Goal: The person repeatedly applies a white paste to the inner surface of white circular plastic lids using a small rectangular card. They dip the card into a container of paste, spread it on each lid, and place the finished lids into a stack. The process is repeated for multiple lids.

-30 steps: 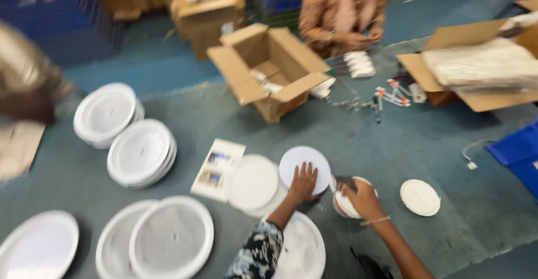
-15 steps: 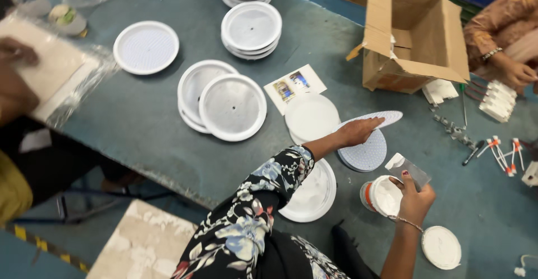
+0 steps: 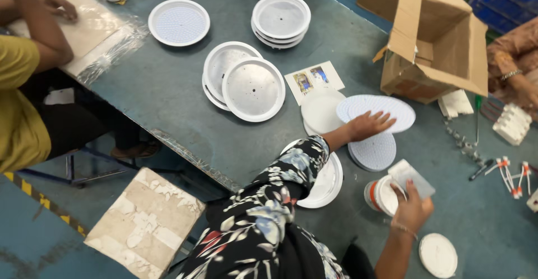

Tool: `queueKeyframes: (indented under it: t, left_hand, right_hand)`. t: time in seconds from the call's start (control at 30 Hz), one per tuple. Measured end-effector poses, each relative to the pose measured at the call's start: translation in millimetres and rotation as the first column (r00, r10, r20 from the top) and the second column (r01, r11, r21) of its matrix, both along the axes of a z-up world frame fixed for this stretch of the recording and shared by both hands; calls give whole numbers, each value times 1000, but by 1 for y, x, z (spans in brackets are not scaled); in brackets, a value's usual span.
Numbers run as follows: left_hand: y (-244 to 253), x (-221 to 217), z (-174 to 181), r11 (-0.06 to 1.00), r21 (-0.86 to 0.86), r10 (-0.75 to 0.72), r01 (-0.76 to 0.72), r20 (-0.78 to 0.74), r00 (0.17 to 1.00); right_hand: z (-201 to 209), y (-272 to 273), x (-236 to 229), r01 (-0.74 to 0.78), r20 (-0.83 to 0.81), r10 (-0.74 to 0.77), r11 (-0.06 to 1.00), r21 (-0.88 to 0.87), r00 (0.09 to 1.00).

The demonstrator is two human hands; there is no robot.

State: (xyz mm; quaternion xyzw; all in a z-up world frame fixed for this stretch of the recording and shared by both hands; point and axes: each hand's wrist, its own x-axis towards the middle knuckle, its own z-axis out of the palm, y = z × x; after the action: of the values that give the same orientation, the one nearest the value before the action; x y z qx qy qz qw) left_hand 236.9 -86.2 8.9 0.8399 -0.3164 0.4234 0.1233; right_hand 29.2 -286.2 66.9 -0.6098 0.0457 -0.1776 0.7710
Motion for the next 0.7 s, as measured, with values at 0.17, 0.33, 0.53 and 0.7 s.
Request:
queueKeyframes:
  t: [0.17,0.33,0.53,0.7]
  left_hand:
    - [24,-24,-34,980,199,37,-7,-144,989]
    - [25,-36,-47,959,276,119,-57,-214,970]
    - [24,-16,-35,987,144,106,-76,-211,972]
    - [51,-6,34,898,-413,-60,-152,-456,888]
  right_hand:
    - [-27,-50,-22,16,-20,-16,1000,-6,1000]
    - [-30,-80,8,-64,-42,63,997,-38,997]
    - [-29,-68,49,-258,-82,254,965,-47,964]
    - [-25,-68,77,-381,-49,382,924,36,923]
